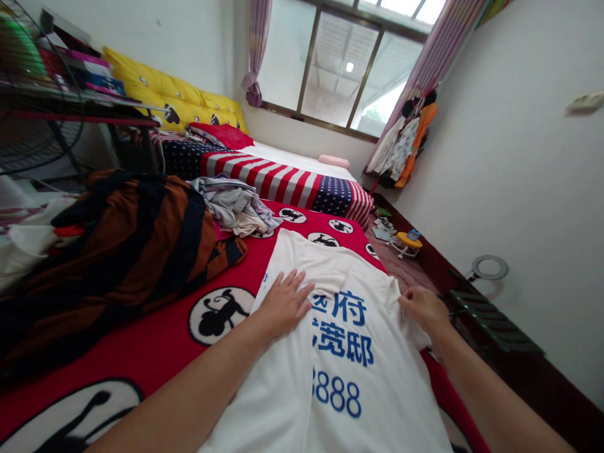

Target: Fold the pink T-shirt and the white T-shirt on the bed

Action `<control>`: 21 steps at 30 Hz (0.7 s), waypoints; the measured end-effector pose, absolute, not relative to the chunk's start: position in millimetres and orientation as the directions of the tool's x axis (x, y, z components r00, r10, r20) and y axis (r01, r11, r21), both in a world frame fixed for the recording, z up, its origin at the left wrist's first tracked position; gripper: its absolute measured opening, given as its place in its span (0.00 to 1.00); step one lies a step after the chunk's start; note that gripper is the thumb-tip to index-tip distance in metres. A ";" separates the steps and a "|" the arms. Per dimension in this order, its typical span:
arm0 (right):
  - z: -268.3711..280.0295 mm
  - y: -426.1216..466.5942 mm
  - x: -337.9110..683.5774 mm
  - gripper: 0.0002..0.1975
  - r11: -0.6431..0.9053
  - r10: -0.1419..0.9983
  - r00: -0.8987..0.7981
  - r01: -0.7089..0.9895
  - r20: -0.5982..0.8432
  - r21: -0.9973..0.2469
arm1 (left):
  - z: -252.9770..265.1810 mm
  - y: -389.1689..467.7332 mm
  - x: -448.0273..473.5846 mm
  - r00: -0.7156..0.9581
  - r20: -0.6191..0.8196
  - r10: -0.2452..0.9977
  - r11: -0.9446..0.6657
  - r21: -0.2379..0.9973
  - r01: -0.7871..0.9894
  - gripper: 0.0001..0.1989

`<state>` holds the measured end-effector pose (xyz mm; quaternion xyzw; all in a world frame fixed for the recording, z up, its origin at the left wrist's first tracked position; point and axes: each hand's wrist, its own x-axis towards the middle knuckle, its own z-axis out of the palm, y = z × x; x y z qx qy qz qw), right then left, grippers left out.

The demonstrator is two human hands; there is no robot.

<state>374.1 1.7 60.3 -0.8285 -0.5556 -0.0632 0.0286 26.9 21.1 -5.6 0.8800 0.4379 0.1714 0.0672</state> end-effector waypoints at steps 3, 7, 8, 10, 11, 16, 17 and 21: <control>77.4 5.4 350.7 0.12 -0.373 0.898 0.332 0.922 0.287 0.101 | -5.8 21.8 27.1 0.557 0.243 0.794 -0.607 0.285 0.742 0.25; 93.2 -3.9 277.0 0.10 0.016 0.895 -0.095 0.983 0.436 0.182 | -3.1 21.6 24.3 0.551 0.253 0.795 -0.606 0.333 0.722 0.26; 95.5 -9.8 258.6 0.09 0.224 0.877 -0.264 0.964 0.402 0.143 | -2.3 21.5 22.9 0.546 0.263 0.795 -0.606 0.353 0.713 0.26; 98.9 -24.6 234.2 0.11 0.434 0.813 -0.405 0.900 0.419 0.028 | -1.0 21.7 19.7 0.529 0.295 0.796 -0.606 0.399 0.689 0.26; 99.9 -32.7 230.5 0.13 0.464 0.802 -0.405 0.885 0.439 -0.031 | -0.6 22.0 18.2 0.520 0.312 0.795 -0.607 0.422 0.674 0.25; 92.0 -72.7 280.7 0.11 0.244 0.919 -0.174 0.956 0.353 -0.162 | -0.5 24.8 15.1 0.486 0.379 0.788 -0.616 0.518 0.594 0.21; 87.6 -81.7 294.5 0.12 0.177 0.947 -0.123 0.971 0.297 -0.161 | -0.8 25.3 15.2 0.479 0.387 0.788 -0.615 0.531 0.583 0.21; 71.0 -127.2 323.9 0.14 -0.047 0.998 0.053 0.990 0.038 -0.133 | -2.4 26.3 16.5 0.448 0.432 0.783 -0.622 0.558 0.549 0.20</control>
